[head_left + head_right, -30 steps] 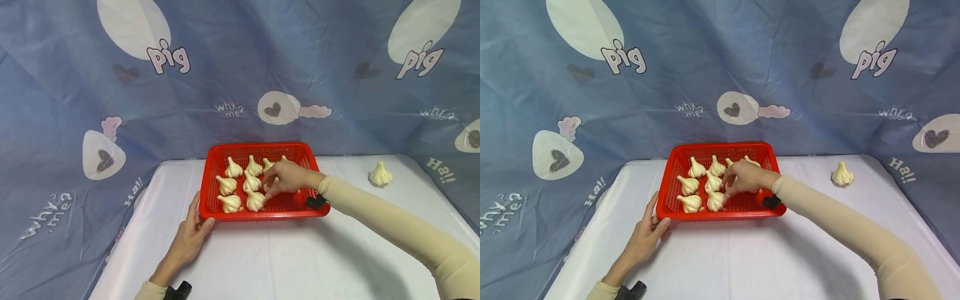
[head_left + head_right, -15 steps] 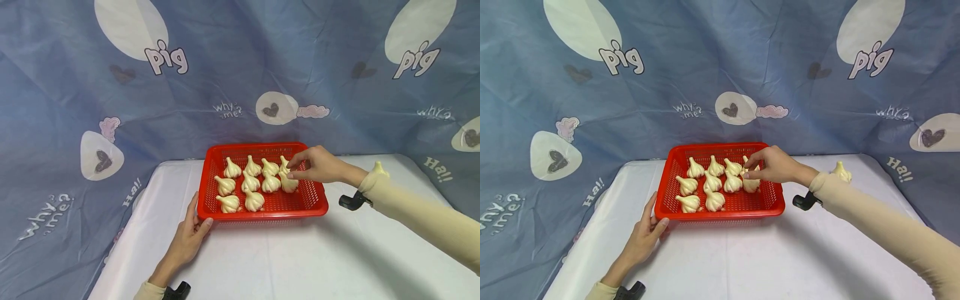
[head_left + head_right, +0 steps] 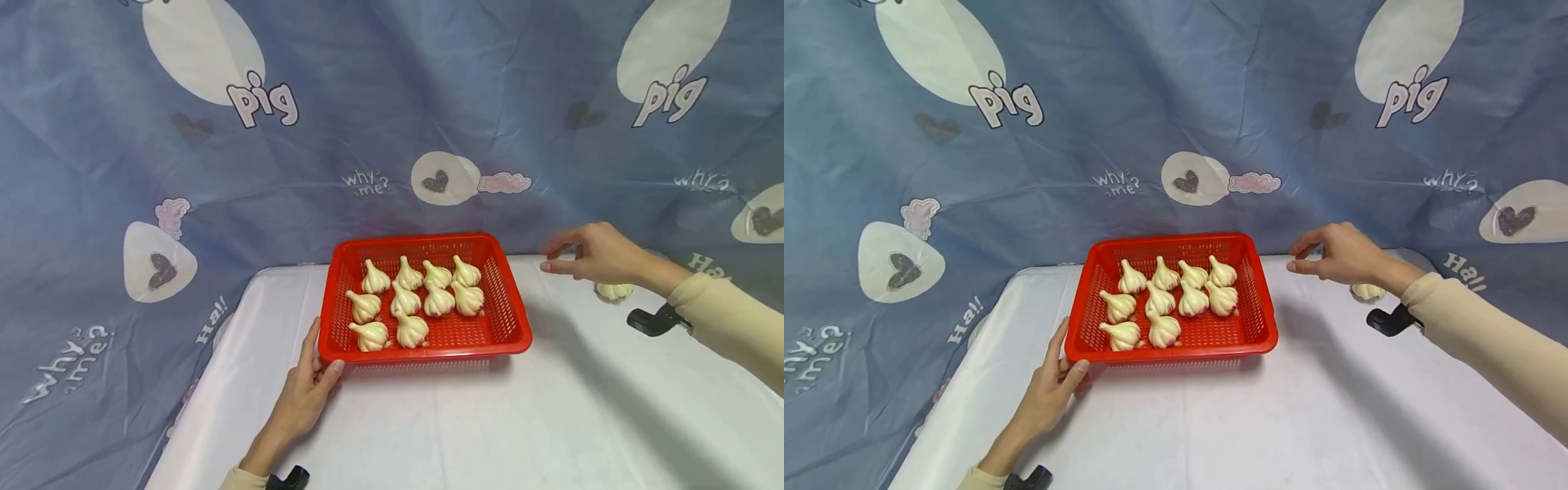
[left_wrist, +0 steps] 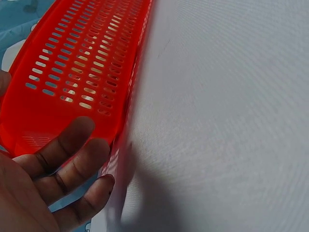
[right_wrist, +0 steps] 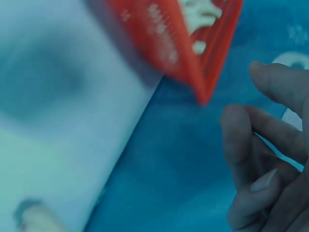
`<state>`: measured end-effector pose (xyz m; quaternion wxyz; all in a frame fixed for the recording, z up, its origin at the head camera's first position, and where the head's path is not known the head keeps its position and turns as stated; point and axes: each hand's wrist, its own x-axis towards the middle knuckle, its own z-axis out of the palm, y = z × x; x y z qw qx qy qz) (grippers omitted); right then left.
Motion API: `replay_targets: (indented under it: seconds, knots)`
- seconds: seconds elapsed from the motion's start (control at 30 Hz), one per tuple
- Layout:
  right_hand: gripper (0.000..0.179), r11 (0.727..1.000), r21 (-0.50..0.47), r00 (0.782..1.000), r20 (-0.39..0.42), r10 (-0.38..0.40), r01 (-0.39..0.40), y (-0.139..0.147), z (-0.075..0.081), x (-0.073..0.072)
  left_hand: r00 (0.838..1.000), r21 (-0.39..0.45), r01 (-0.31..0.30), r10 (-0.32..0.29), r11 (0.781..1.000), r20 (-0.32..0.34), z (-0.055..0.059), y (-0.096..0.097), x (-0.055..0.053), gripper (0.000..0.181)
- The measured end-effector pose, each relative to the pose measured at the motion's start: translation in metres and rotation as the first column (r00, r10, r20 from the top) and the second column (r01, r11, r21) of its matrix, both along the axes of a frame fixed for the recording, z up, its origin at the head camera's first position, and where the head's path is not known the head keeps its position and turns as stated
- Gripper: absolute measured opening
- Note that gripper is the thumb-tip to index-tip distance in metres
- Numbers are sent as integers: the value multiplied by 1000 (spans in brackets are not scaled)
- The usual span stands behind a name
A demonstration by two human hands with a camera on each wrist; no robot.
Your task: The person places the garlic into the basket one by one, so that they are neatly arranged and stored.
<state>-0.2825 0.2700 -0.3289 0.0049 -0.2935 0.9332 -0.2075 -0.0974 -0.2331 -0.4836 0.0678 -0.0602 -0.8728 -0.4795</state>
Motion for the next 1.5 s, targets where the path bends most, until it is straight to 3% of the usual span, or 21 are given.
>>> replay_targets:
  seconds: [0.23,0.33,0.5,0.9,1.17,1.3,1.5]
  knots:
    - [36,980,113,985,-73,-154,161,58,-17,-14,1000,13,-5,4,1000,24,-3,0,4,86]
    - [50,960,166,974,-57,-220,226,84,-26,-21,1000,16,0,0,1000,23,-3,0,4,86]
    - [63,937,235,963,13,-269,259,118,-41,-26,1000,19,9,-10,1000,15,-2,-1,2,86]
    - [55,962,211,977,91,-193,170,138,-75,-23,1000,17,12,-12,1000,2,-1,-1,0,86]
    - [53,974,177,987,51,-153,142,141,-99,-27,1000,2,9,-9,1000,-6,-1,-1,0,87]
    - [47,971,180,987,7,-159,155,141,-106,-26,1000,-1,13,-13,1000,3,-1,-2,0,87]
    - [46,974,140,983,11,-183,180,144,-113,-26,1000,-4,5,-5,1000,14,0,-2,0,87]
